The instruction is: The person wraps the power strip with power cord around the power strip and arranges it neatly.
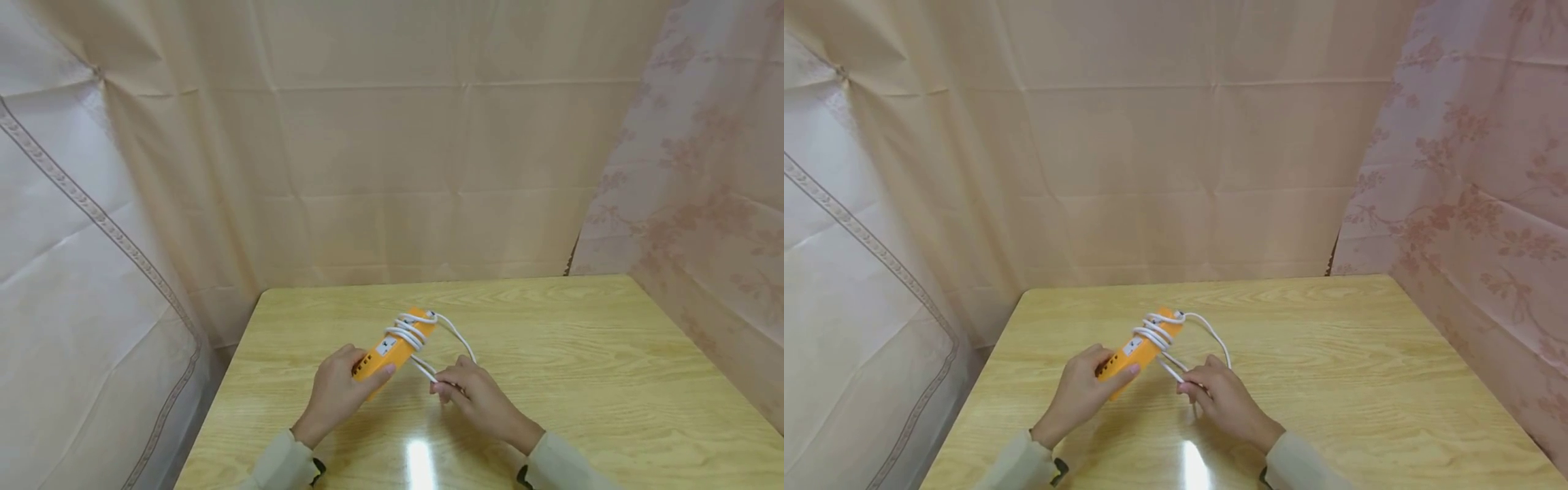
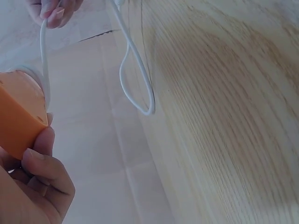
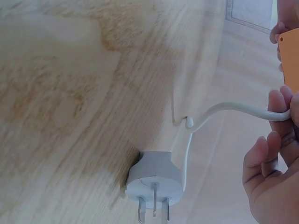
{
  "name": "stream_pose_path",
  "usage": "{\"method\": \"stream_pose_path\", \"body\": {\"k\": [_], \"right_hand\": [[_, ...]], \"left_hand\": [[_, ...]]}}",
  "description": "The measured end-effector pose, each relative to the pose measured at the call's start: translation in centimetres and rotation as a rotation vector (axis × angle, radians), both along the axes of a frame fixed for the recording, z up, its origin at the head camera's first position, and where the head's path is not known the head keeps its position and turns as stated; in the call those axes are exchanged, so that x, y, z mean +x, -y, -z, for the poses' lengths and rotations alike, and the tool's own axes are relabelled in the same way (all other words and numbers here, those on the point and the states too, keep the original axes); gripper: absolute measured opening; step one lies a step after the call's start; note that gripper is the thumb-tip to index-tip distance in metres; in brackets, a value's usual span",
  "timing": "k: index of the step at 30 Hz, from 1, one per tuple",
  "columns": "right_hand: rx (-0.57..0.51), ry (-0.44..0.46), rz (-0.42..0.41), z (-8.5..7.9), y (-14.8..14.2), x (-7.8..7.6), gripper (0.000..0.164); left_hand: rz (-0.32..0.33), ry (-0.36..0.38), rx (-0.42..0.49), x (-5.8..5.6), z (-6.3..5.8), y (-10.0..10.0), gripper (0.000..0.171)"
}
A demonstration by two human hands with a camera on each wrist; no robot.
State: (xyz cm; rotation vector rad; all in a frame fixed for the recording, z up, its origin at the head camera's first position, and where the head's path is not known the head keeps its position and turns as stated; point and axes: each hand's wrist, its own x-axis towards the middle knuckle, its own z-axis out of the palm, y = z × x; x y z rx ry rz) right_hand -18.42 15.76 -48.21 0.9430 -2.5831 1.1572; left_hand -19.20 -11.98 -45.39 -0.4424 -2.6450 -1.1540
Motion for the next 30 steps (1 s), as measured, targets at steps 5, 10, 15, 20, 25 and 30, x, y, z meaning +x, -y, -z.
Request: {"method": "stream_pose_path", "body": {"k": [5,10,15,20,25,30], "right_hand": [[0.018,-0.033,0.007,0.0,0.0,-0.1,0.014],[0.037,-0.066,0.027,-0.1,0.0,-0.1,0.013],[0.058,-0.089,0.027,-0.4,-0.1,0.0,0.013],[0.088,-0.103,0.018,-0.6,-0.1,0.1,0.013],[0.107,-0.148,0.016,-1.1,-0.1,0.1,0.011],[0.119,-0.178,-0.001,-1.3,0.0,0.2,0.010]], "left_hand": [[-0.006,-0.009,-0.028,-0.1,0.0,-0.1,0.050],[-0.026,-0.015,-0.044,-0.1,0.0,-0.2,0.055],[-0.039,-0.039,-0.089,-0.1,-0.1,-0.3,0.058],[-0.050,-0.056,-0.120,0.0,-0.1,-0.5,0.057],[-0.065,-0.075,-0.164,0.1,-0.1,-0.4,0.058],[-0.078,-0.039,-0.185,0.2,-0.1,-0.4,0.056]]}}
